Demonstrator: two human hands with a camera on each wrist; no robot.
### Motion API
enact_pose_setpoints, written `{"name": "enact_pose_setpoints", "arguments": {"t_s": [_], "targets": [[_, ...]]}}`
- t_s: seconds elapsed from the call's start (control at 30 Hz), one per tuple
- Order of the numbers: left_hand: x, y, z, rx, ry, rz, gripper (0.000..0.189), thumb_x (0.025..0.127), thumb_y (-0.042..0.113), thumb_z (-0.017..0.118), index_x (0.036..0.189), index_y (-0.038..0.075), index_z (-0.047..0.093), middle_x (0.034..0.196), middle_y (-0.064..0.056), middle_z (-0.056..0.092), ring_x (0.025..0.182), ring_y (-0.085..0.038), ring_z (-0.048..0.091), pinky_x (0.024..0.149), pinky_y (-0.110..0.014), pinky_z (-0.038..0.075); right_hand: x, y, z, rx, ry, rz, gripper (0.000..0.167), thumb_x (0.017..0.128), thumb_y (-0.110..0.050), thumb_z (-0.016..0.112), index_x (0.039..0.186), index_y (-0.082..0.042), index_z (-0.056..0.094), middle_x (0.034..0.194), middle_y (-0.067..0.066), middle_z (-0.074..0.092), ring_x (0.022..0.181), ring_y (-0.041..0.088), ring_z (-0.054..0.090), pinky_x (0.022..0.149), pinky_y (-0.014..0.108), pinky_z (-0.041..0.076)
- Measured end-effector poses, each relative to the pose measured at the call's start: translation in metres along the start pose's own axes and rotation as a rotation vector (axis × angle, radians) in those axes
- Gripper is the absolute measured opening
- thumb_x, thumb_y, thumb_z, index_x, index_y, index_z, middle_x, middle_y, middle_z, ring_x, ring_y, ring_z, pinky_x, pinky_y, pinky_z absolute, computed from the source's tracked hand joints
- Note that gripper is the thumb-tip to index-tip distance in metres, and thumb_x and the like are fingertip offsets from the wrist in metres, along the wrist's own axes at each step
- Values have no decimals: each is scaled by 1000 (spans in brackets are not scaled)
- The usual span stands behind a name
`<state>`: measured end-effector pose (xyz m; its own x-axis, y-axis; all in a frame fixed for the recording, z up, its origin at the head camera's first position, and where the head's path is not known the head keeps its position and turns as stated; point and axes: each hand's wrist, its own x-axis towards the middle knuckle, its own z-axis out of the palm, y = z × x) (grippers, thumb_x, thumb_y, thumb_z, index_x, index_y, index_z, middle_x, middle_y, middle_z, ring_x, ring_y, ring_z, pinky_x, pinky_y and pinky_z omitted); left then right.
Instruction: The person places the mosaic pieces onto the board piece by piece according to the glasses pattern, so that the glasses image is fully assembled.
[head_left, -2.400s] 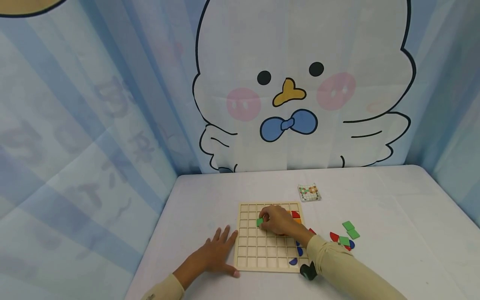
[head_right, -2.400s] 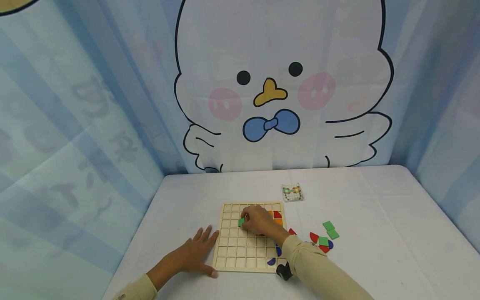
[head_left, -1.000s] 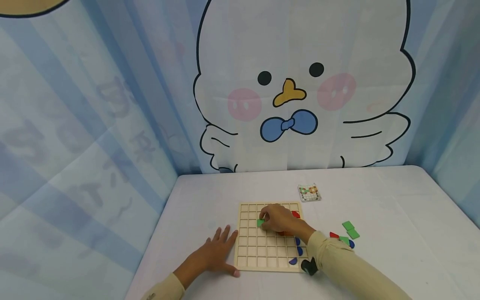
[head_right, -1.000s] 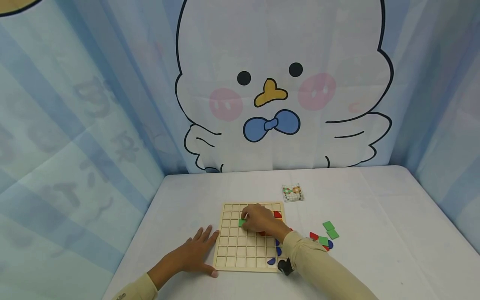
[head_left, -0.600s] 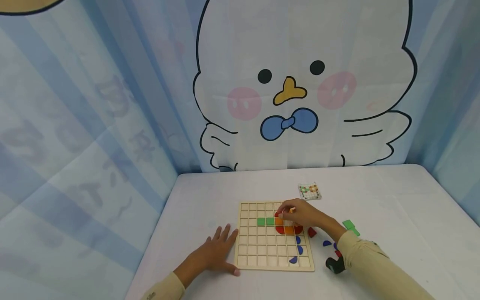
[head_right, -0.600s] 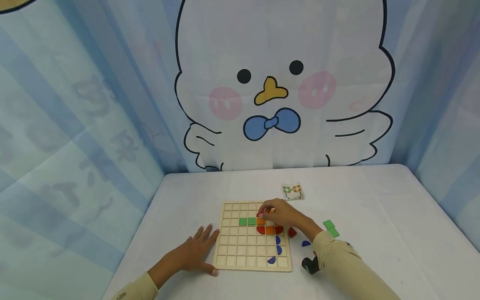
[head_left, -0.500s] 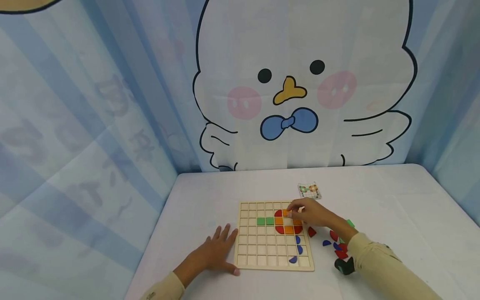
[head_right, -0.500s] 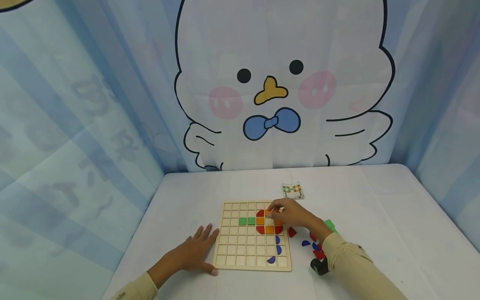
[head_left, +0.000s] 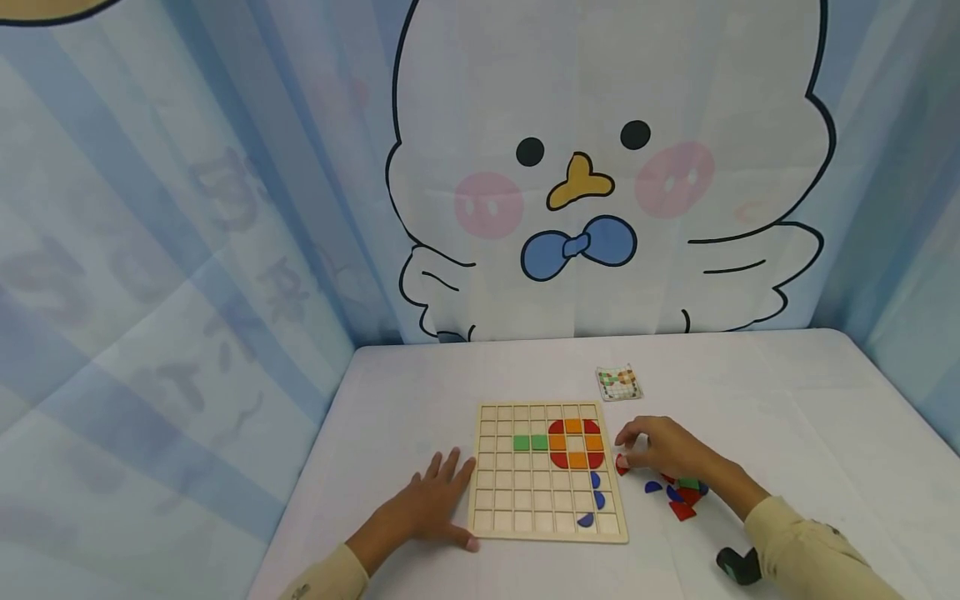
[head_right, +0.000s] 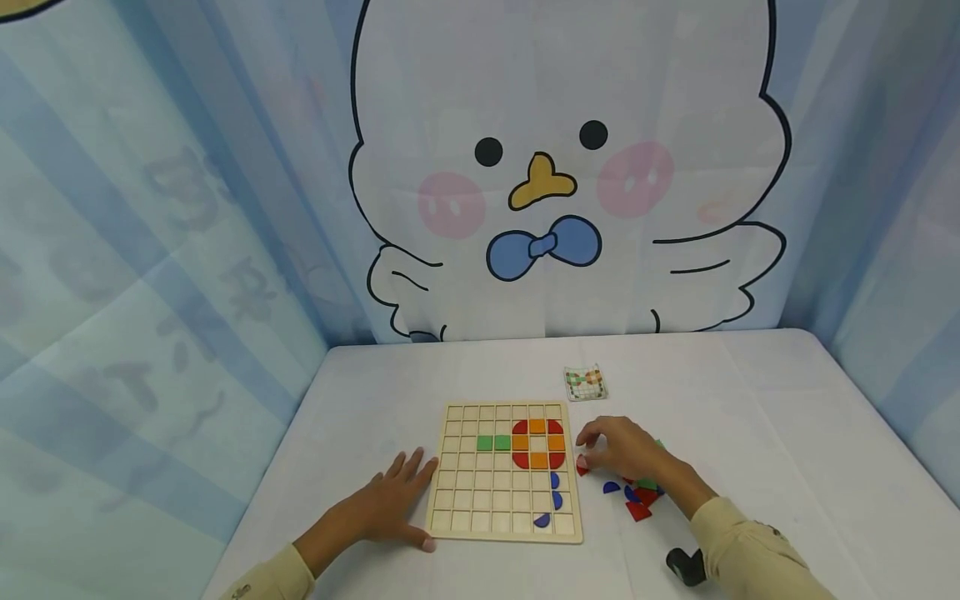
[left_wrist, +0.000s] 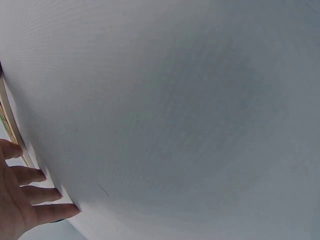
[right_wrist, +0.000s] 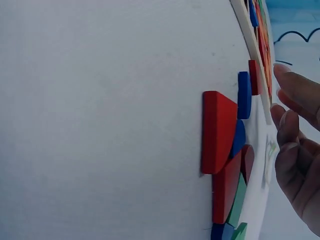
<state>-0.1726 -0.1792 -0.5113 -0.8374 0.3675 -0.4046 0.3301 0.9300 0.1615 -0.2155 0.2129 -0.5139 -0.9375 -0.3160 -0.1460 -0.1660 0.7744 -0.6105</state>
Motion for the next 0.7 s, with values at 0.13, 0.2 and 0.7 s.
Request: {"name": "enact_pose_setpoints", "arguments": {"t_s": [0.13, 0.2, 0.7], "targets": [[0, -1, 1, 5, 3, 5, 123, 66, 76, 75, 161, 17, 24, 168, -18, 15, 152, -47, 18, 111, -68, 34, -4, 2, 5, -26, -6, -4, 22, 83, -26, 82, 103, -19, 76, 98, -8, 68, 90, 14, 55, 88, 42, 54], [0, -2, 2, 3, 2, 7, 123, 66, 76, 75, 161, 17, 23, 168, -18, 15, 152, -47, 18, 111, -68, 33, -5, 3, 7, -32, -9, -12, 23, 83, -25, 82, 104, -19, 77, 97, -8, 66, 89, 14, 54, 87, 40, 54], [-2, -1, 0, -13, 8, 17, 122, 67, 75, 75, 161, 16, 24, 167, -19, 15, 152, -47, 18, 112, -68, 33, -2, 6, 6, -64, -56, -42, 18, 84, -27, 82, 91, -23, 66, 90, -9, 60, 86, 14, 53, 75, 30, 47]]}}
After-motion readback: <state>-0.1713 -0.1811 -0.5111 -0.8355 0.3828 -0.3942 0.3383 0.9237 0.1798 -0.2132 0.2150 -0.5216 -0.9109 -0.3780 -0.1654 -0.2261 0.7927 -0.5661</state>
